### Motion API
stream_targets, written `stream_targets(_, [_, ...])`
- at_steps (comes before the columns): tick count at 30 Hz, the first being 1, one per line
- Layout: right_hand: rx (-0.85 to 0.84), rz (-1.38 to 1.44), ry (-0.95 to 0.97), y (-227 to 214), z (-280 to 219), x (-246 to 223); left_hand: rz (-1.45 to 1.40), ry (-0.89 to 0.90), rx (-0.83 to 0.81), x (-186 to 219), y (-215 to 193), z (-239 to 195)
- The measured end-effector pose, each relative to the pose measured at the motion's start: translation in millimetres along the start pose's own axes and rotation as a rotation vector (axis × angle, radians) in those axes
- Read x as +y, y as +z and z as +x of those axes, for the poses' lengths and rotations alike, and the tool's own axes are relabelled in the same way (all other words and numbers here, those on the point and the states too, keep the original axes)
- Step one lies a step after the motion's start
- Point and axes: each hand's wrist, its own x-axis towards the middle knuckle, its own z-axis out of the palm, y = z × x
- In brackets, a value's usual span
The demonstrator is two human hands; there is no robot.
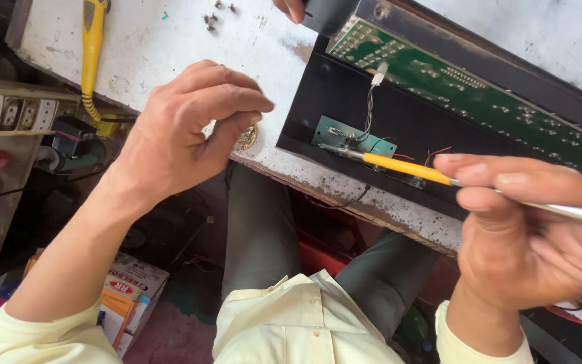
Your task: The person repairs an electronic device by connecting wires to a circuit board, testing connections with a multimeter, and using a screwdriver to adjust components. The person also removes a small circuit board from the device casing.
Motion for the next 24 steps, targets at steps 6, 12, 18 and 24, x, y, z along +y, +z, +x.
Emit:
stream_targets(6, [0.092, 0.0, -0.033, -19, -8, 4, 0.022, 0.132, -0.018, 20, 11, 18])
stream_targets(12, [0.127, 0.012, -0.06, -24, -14, 4, 0.071, 0.167, -0.044, 27, 28, 28])
stream_targets(18, [0.2, 0.017, -0.087, -47, -37, -1, 0.531, 0.094, 0.131, -21, 10, 13])
stream_targets(24, [0.129, -0.122, -0.065, -77, -84, -41, 0.517, 0.114, 0.157, -51, 7, 3])
